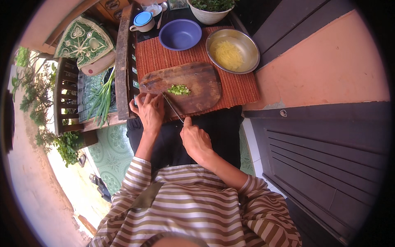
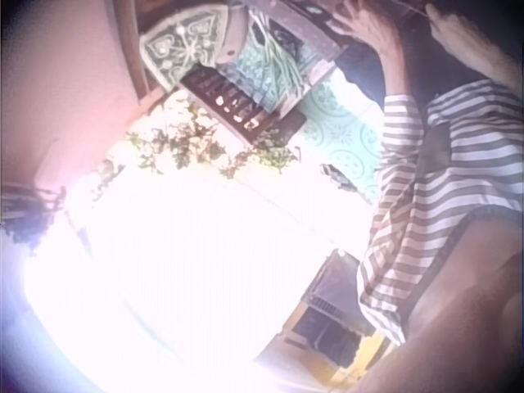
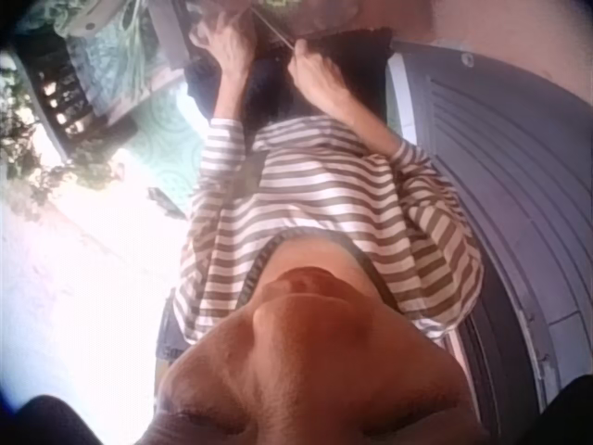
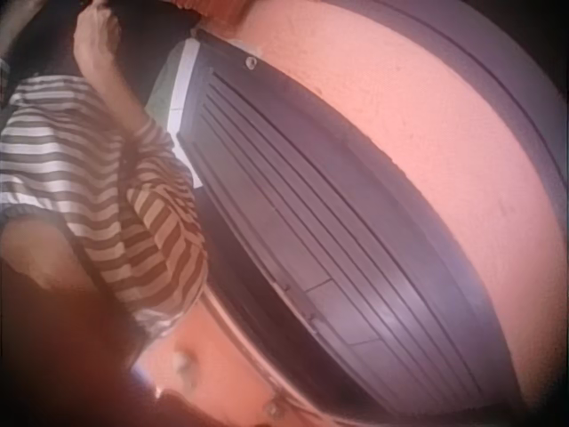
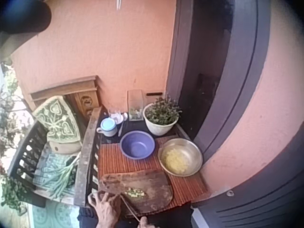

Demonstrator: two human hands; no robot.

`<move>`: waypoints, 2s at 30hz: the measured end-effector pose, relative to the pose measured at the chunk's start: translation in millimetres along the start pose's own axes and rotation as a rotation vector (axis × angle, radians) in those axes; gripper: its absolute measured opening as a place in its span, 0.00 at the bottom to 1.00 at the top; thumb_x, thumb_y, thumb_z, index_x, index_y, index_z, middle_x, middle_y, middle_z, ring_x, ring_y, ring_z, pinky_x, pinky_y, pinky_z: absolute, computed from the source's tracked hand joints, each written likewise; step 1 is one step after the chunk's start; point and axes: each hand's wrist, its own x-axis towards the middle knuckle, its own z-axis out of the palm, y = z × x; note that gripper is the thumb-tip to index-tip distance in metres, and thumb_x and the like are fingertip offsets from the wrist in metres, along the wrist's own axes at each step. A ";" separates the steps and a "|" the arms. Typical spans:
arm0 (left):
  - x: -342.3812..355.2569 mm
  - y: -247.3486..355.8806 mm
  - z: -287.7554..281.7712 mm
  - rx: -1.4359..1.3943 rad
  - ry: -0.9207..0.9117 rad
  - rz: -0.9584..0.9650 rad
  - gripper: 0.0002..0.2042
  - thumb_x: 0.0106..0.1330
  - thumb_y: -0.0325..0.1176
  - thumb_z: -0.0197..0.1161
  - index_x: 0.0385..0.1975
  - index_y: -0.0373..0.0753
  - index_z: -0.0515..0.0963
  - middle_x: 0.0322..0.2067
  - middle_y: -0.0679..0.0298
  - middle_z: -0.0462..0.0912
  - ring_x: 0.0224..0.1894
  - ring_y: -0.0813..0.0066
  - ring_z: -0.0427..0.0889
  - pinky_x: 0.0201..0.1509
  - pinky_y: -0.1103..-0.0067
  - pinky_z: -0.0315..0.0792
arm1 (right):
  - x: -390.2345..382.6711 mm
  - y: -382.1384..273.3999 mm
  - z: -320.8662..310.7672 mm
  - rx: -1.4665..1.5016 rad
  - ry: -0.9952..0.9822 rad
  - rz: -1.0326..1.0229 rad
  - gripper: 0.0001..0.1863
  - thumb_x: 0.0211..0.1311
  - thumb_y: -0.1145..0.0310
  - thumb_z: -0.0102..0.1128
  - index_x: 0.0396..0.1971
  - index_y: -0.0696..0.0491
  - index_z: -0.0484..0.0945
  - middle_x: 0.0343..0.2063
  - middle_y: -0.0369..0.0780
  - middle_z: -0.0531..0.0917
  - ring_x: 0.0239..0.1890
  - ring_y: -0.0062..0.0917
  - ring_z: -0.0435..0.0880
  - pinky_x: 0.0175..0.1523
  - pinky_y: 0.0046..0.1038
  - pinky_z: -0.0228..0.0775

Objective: The person chops green onions on a wooden cutting board using a knife. The chopped pieces are gathered and transferred into a blue bowl. The person then continues chopping more green onions.

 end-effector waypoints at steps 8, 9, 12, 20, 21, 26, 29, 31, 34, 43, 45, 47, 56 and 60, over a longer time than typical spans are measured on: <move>-0.2 -2.4 1.8 -0.013 0.003 0.015 0.07 0.62 0.35 0.65 0.38 0.50 0.87 0.40 0.69 0.81 0.58 0.63 0.71 0.68 0.53 0.48 | 7.8 0.7 9.6 -0.076 -0.011 0.016 0.09 0.68 0.70 0.51 0.41 0.60 0.65 0.27 0.57 0.84 0.32 0.53 0.86 0.37 0.48 0.80; -0.9 -2.7 2.0 -0.019 0.004 0.011 0.08 0.62 0.35 0.65 0.39 0.49 0.87 0.40 0.69 0.81 0.58 0.63 0.71 0.68 0.53 0.49 | 10.0 0.3 8.6 -0.074 -0.018 0.003 0.08 0.68 0.72 0.50 0.41 0.60 0.65 0.28 0.57 0.84 0.32 0.53 0.87 0.37 0.47 0.81; -2.2 -3.4 3.1 -0.037 0.017 0.004 0.08 0.62 0.35 0.66 0.39 0.49 0.87 0.40 0.69 0.80 0.57 0.63 0.72 0.67 0.54 0.49 | 15.2 -2.4 7.4 -0.072 -0.044 -0.001 0.07 0.68 0.74 0.49 0.41 0.59 0.65 0.29 0.58 0.83 0.33 0.53 0.87 0.37 0.46 0.82; -6.9 -0.9 6.9 -0.024 0.081 -0.004 0.07 0.65 0.37 0.65 0.40 0.49 0.87 0.41 0.70 0.80 0.57 0.63 0.72 0.66 0.54 0.50 | 24.4 -11.6 9.7 -0.012 -0.052 0.021 0.09 0.71 0.68 0.48 0.42 0.59 0.64 0.29 0.59 0.84 0.35 0.55 0.86 0.38 0.49 0.81; -6.6 -0.4 6.2 -0.022 0.082 -0.011 0.08 0.65 0.37 0.65 0.40 0.50 0.87 0.41 0.70 0.80 0.57 0.63 0.72 0.66 0.54 0.50 | 23.1 -11.6 5.8 0.003 -0.065 0.019 0.10 0.71 0.68 0.48 0.42 0.59 0.64 0.28 0.59 0.83 0.35 0.55 0.86 0.38 0.49 0.81; -7.6 -0.2 5.1 -0.023 0.093 -0.012 0.10 0.63 0.34 0.65 0.42 0.51 0.87 0.43 0.71 0.80 0.58 0.63 0.71 0.68 0.53 0.48 | 3.1 -2.1 2.6 0.037 -0.098 0.046 0.11 0.72 0.65 0.48 0.42 0.59 0.63 0.27 0.60 0.83 0.34 0.56 0.86 0.38 0.50 0.80; -10.7 -2.3 1.7 0.077 0.019 0.012 0.11 0.63 0.32 0.63 0.41 0.53 0.88 0.43 0.74 0.83 0.58 0.65 0.71 0.68 0.54 0.47 | -0.4 -1.4 1.8 0.045 -0.092 0.052 0.11 0.72 0.66 0.48 0.42 0.59 0.63 0.27 0.60 0.83 0.34 0.56 0.85 0.38 0.51 0.79; -8.3 -3.2 1.3 0.064 -0.002 0.020 0.12 0.62 0.30 0.61 0.42 0.53 0.88 0.41 0.74 0.84 0.58 0.66 0.72 0.69 0.53 0.47 | 1.5 -2.9 1.9 0.069 -0.082 0.036 0.12 0.72 0.66 0.48 0.43 0.60 0.64 0.28 0.60 0.83 0.35 0.56 0.85 0.39 0.51 0.79; -6.2 -5.5 3.1 0.021 -0.004 0.019 0.13 0.61 0.29 0.61 0.41 0.53 0.88 0.39 0.73 0.84 0.57 0.66 0.72 0.68 0.53 0.47 | 13.0 -2.6 1.1 0.121 -0.065 -0.005 0.14 0.73 0.65 0.47 0.45 0.61 0.64 0.29 0.59 0.84 0.35 0.57 0.85 0.40 0.51 0.79; 0.7 -1.7 9.4 -0.129 0.044 0.042 0.10 0.62 0.30 0.63 0.39 0.51 0.88 0.34 0.70 0.84 0.53 0.66 0.74 0.67 0.55 0.49 | 10.0 3.9 -9.7 0.151 -0.021 0.067 0.15 0.71 0.65 0.49 0.46 0.63 0.66 0.30 0.61 0.83 0.35 0.59 0.83 0.43 0.53 0.75; 3.1 2.1 8.5 -0.163 0.032 0.023 0.08 0.62 0.32 0.65 0.38 0.51 0.88 0.35 0.70 0.84 0.53 0.66 0.74 0.67 0.56 0.48 | 8.1 4.7 -13.0 0.167 -0.033 0.056 0.16 0.71 0.65 0.49 0.47 0.64 0.65 0.30 0.61 0.83 0.36 0.59 0.83 0.43 0.53 0.75; 5.8 5.1 4.0 -0.184 0.017 -0.017 0.07 0.62 0.34 0.66 0.38 0.51 0.88 0.35 0.70 0.84 0.55 0.64 0.73 0.67 0.55 0.48 | 7.1 4.8 -15.1 0.174 -0.042 0.051 0.16 0.71 0.65 0.49 0.47 0.64 0.65 0.30 0.61 0.83 0.36 0.59 0.83 0.43 0.53 0.75; 14.5 0.7 2.0 -0.190 -0.053 -0.080 0.06 0.60 0.37 0.69 0.35 0.51 0.89 0.39 0.68 0.85 0.58 0.57 0.70 0.69 0.51 0.45 | 7.2 5.9 -17.7 0.160 -0.055 0.040 0.18 0.71 0.66 0.50 0.50 0.66 0.65 0.31 0.61 0.83 0.37 0.58 0.84 0.43 0.52 0.76; 23.8 -3.8 -2.8 -0.203 -0.142 -0.131 0.05 0.58 0.38 0.71 0.33 0.52 0.89 0.41 0.68 0.86 0.58 0.56 0.70 0.68 0.50 0.44 | 7.5 8.1 -16.8 0.138 -0.040 0.018 0.17 0.71 0.66 0.49 0.48 0.65 0.66 0.30 0.61 0.83 0.36 0.58 0.84 0.43 0.52 0.77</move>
